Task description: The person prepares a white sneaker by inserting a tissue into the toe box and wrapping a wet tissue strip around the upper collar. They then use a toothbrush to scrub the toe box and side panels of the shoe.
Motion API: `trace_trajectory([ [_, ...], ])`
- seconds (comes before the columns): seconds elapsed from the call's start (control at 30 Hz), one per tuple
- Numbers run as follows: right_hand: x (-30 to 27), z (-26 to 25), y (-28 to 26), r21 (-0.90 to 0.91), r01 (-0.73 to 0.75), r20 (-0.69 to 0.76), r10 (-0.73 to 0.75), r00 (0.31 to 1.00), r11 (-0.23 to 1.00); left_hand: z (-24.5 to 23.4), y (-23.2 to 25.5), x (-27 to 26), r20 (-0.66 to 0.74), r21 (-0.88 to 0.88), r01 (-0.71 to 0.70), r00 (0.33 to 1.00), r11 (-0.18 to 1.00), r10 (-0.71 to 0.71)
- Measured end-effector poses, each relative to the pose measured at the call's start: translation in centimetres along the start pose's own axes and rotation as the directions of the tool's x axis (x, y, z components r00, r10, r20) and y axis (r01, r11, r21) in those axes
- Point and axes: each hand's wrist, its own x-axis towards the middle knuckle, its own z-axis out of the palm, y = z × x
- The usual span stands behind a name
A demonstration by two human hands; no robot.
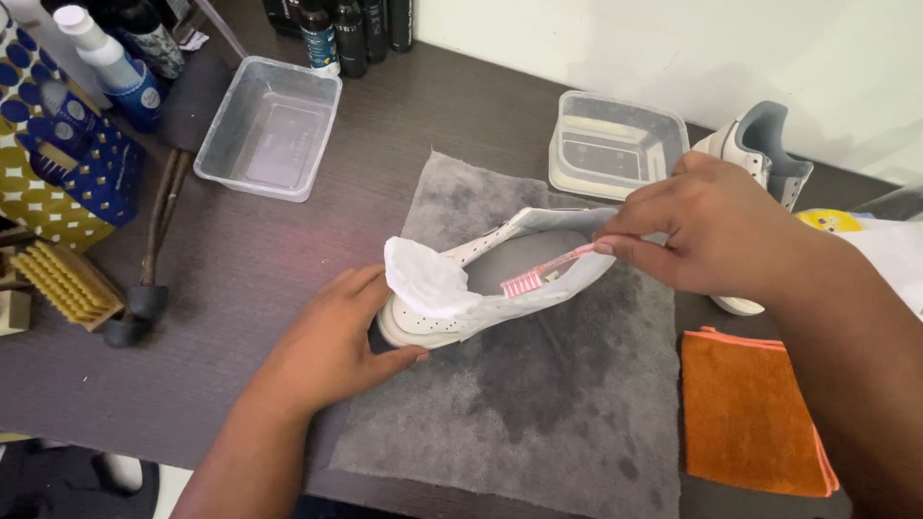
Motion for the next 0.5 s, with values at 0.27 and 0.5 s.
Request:
trace_trajectory([
  [0.27,-0.4,-0.3,-0.1,-0.057,-0.015,-0.027,0.014,1.0,0.998,-0.1,0.0,0.0,-0.009,0.008,-0.035,0.999,0.999,0.035],
  [0.5,-2.3,-1.1,0.7,-0.183,0.017,-0.158,-0.046,0.986,0.983,0.2,-0.4,-0.2,-0.009,0.015,-0.009,1.0,1.0,0.009],
])
